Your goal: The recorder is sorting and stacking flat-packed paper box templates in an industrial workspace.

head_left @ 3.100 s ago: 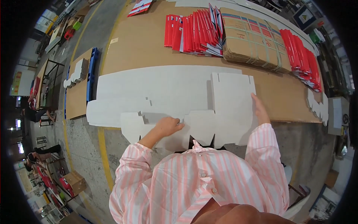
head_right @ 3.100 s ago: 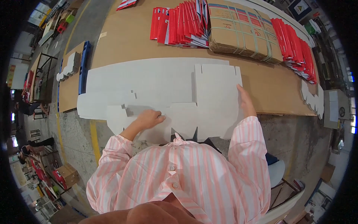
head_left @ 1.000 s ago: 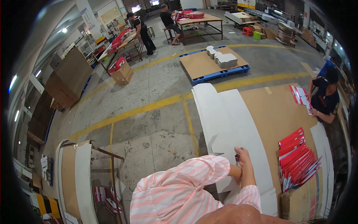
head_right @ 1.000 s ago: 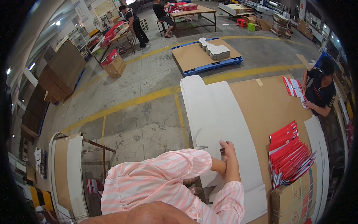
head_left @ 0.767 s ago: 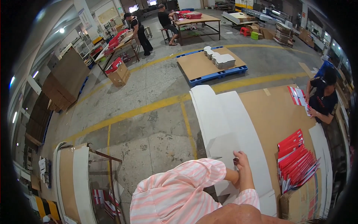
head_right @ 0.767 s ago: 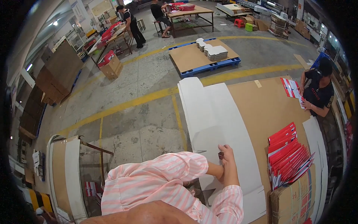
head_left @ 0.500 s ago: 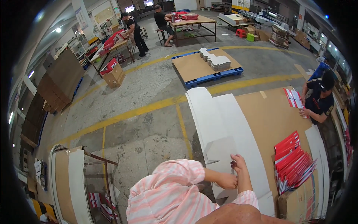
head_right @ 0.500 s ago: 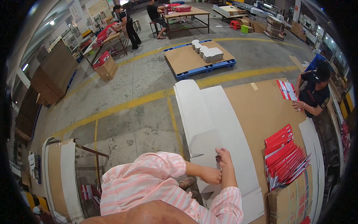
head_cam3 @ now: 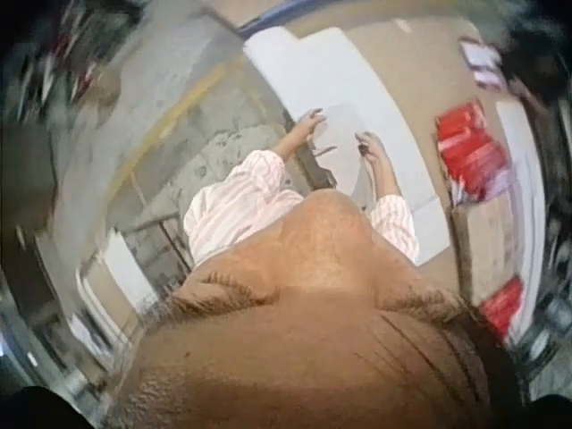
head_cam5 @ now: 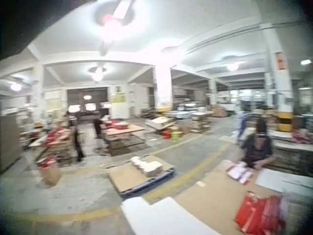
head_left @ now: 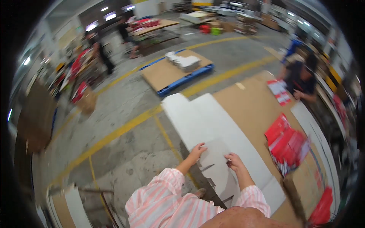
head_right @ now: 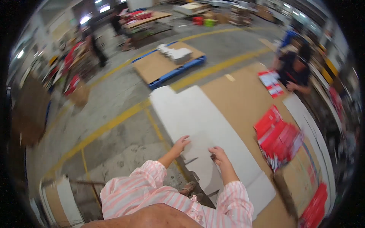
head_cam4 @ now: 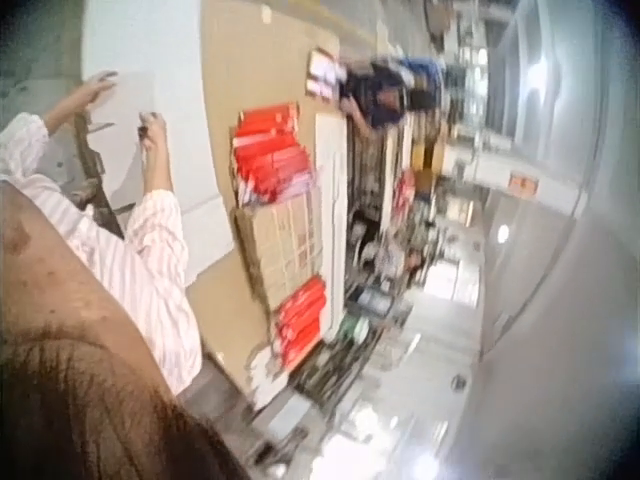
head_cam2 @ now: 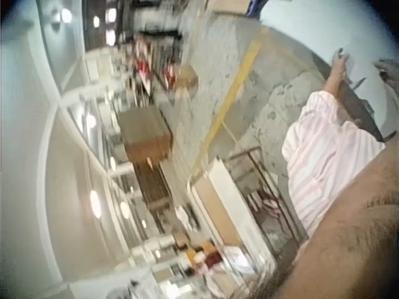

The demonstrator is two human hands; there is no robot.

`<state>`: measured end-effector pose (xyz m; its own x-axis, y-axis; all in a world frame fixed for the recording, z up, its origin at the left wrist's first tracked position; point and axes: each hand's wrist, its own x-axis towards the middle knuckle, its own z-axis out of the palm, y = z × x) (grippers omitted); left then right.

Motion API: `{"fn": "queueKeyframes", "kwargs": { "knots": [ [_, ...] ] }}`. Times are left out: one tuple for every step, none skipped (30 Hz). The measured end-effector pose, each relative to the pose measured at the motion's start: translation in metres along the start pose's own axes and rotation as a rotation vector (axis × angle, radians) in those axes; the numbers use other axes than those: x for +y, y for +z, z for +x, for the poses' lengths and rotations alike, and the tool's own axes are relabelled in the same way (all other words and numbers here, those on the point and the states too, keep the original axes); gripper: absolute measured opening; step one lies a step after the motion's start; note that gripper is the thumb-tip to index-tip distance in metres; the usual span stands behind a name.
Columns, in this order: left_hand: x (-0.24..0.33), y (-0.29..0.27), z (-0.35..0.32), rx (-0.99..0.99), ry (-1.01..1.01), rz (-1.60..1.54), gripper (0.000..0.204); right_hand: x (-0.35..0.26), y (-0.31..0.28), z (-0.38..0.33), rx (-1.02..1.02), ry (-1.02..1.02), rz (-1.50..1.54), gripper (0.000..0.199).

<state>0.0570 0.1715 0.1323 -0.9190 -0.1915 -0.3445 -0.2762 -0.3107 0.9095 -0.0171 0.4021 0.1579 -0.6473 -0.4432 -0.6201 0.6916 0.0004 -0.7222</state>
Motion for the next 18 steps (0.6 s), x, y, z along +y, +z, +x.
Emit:
{"fn": "queueKeyframes", "kwargs": {
  "knots": [
    [-0.016, -0.005, 0.003, -0.045, 0.019, -0.146, 0.050, 0.004, 0.000, 0.008, -0.024, 0.003, -0.015, 0.018],
    [-0.029, -0.014, 0.010, -0.065, -0.097, -0.289, 0.045, 0.009, 0.002, 0.017, -0.021, -0.003, -0.020, 0.019],
    [-0.038, -0.025, 0.013, -0.069, -0.224, -0.425, 0.041, 0.014, 0.009, 0.023, -0.022, -0.003, -0.027, 0.019],
    [-0.035, -0.028, 0.012, -0.073, -0.230, -0.401, 0.039, 0.015, 0.015, 0.024, -0.008, -0.001, -0.037, 0.018],
    [-0.027, -0.023, 0.013, -0.091, -0.230, -0.378, 0.036, 0.012, 0.014, 0.023, 0.014, -0.008, -0.049, 0.018],
    [-0.022, -0.006, 0.018, -0.116, -0.212, -0.362, 0.036, 0.014, -0.001, 0.028, 0.033, -0.034, -0.020, 0.017],
    [-0.020, 0.009, 0.023, -0.134, -0.188, -0.350, 0.036, 0.016, -0.018, 0.032, 0.044, -0.060, 0.003, 0.017],
    [-0.023, 0.002, 0.024, -0.115, -0.186, -0.330, 0.036, 0.014, -0.006, 0.026, 0.048, -0.054, 0.033, 0.015],
    [-0.027, -0.009, 0.024, -0.093, -0.179, -0.312, 0.037, 0.010, 0.008, 0.020, 0.047, -0.050, 0.060, 0.014],
    [-0.032, -0.008, 0.031, -0.119, -0.175, -0.294, 0.038, 0.011, 0.001, 0.022, 0.074, -0.060, 0.021, 0.016],
    [-0.038, -0.005, 0.038, -0.152, -0.176, -0.276, 0.039, 0.015, -0.010, 0.023, 0.111, -0.066, -0.013, 0.019],
    [-0.043, -0.009, 0.041, -0.124, -0.201, -0.284, 0.039, 0.015, -0.011, 0.019, 0.151, -0.088, 0.020, 0.019],
    [-0.046, -0.013, 0.043, -0.093, -0.221, -0.291, 0.039, 0.012, -0.010, 0.014, 0.168, -0.087, -0.050, 0.022],
    [-0.050, -0.016, 0.046, -0.114, -0.249, -0.284, 0.039, 0.009, -0.015, 0.007, 0.186, -0.085, -0.112, 0.026],
    [-0.052, -0.019, 0.047, -0.131, -0.275, -0.288, 0.039, 0.003, -0.017, 0.000, 0.224, -0.106, -0.085, 0.026],
    [-0.049, -0.014, 0.044, -0.149, -0.287, -0.298, 0.039, 0.000, -0.026, -0.010, 0.201, -0.123, -0.076, 0.029],
    [-0.045, -0.011, 0.038, -0.165, -0.301, -0.308, 0.039, -0.001, -0.035, -0.023, 0.178, -0.140, -0.068, 0.032],
    [-0.044, -0.016, 0.035, -0.174, -0.315, -0.329, 0.039, -0.003, -0.038, -0.035, 0.212, -0.161, -0.044, 0.032]
  ]
}}
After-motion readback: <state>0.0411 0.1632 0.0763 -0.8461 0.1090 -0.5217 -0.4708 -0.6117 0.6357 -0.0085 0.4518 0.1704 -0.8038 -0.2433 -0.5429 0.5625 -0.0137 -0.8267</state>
